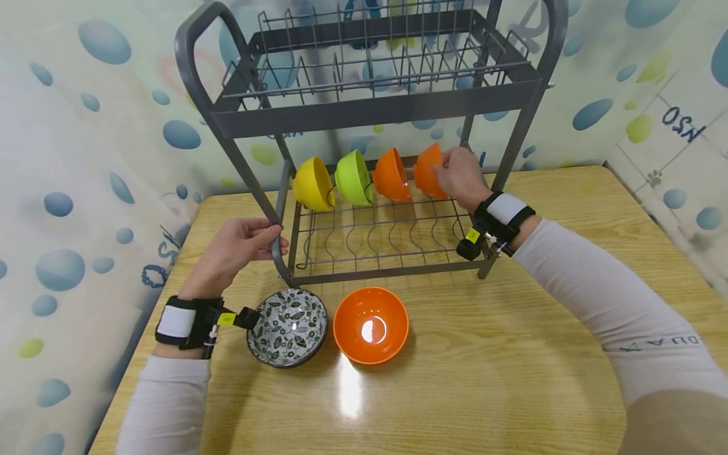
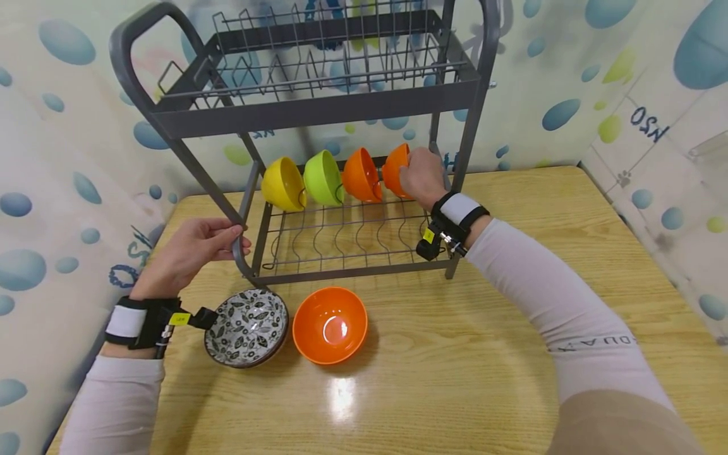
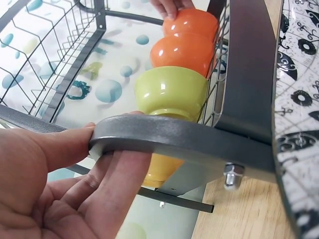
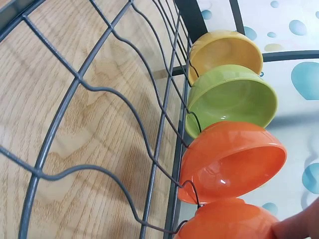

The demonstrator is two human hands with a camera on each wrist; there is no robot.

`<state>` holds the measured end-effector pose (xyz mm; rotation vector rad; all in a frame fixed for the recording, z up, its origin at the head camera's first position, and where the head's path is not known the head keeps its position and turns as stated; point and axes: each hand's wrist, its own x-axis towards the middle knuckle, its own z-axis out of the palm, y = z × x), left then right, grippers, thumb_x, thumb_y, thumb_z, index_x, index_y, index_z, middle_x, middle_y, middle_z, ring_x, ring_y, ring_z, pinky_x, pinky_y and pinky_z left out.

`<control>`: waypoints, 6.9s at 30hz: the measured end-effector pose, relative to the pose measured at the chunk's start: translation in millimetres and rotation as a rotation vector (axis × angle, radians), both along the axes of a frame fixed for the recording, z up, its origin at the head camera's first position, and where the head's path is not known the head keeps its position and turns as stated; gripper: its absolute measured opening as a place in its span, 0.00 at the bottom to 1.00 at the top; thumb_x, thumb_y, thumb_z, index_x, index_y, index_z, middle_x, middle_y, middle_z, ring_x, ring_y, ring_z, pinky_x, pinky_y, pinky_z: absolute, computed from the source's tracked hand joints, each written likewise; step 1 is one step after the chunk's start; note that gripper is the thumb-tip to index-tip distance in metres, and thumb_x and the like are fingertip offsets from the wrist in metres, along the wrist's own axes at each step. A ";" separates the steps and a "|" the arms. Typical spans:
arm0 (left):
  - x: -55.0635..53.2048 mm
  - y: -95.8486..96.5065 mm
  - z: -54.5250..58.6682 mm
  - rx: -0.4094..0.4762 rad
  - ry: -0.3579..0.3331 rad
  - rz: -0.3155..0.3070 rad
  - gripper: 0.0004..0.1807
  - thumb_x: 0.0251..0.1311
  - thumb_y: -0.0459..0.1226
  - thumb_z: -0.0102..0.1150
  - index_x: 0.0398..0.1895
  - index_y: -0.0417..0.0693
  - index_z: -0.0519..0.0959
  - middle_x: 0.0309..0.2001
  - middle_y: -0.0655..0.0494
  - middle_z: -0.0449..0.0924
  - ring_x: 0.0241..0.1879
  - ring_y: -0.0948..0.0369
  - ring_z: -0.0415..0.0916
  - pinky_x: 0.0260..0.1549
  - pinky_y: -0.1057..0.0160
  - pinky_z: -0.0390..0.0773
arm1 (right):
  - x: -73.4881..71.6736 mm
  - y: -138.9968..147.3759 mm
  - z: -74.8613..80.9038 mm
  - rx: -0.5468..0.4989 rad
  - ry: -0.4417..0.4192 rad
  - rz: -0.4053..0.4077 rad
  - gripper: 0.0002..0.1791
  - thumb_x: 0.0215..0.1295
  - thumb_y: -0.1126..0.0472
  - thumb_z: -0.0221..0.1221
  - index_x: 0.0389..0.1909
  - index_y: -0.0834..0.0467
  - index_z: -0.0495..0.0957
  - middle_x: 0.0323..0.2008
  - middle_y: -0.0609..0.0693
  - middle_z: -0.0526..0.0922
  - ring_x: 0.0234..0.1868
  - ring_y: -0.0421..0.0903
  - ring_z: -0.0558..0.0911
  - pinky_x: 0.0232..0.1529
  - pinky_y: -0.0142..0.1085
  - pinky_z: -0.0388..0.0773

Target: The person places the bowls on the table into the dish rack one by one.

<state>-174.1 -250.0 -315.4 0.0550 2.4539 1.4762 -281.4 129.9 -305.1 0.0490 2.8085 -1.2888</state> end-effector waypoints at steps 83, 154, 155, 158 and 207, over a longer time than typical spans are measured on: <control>67.2 49.3 58.5 -0.494 0.689 -0.060 0.15 0.68 0.39 0.51 0.51 0.42 0.81 0.39 0.48 0.86 0.36 0.58 0.83 0.36 0.55 0.83 | 122.6 22.3 -50.0 0.553 0.501 0.665 0.03 0.59 0.62 0.64 0.28 0.52 0.84 0.23 0.43 0.83 0.27 0.39 0.80 0.31 0.38 0.79; 117.5 160.0 -18.3 -0.897 0.663 -0.944 0.09 0.54 0.31 0.61 0.20 0.53 0.77 0.16 0.64 0.67 0.16 0.68 0.62 0.17 0.71 0.65 | 123.2 23.6 -54.3 0.525 0.547 0.638 0.03 0.59 0.63 0.64 0.28 0.53 0.85 0.23 0.44 0.83 0.27 0.40 0.81 0.32 0.38 0.80; 117.6 160.0 -18.0 -0.898 0.667 -0.943 0.09 0.54 0.31 0.61 0.20 0.53 0.77 0.16 0.64 0.66 0.16 0.68 0.62 0.17 0.70 0.64 | 123.2 23.4 -54.1 0.525 0.549 0.638 0.03 0.59 0.63 0.64 0.28 0.53 0.85 0.23 0.44 0.83 0.26 0.40 0.81 0.31 0.38 0.80; 118.4 159.7 -16.6 -0.904 0.684 -0.939 0.09 0.54 0.31 0.61 0.20 0.53 0.77 0.16 0.64 0.66 0.16 0.68 0.61 0.16 0.70 0.64 | 123.3 23.4 -53.9 0.521 0.550 0.640 0.04 0.59 0.63 0.64 0.28 0.53 0.84 0.22 0.44 0.83 0.26 0.40 0.80 0.31 0.37 0.80; 113.4 149.4 26.9 -0.846 0.840 -0.860 0.07 0.51 0.30 0.61 0.26 0.54 0.79 0.17 0.66 0.69 0.15 0.70 0.60 0.15 0.74 0.61 | 149.7 35.9 -22.8 0.317 0.901 0.915 0.26 0.51 0.58 0.70 0.53 0.57 0.80 0.52 0.49 0.82 0.53 0.46 0.79 0.54 0.43 0.78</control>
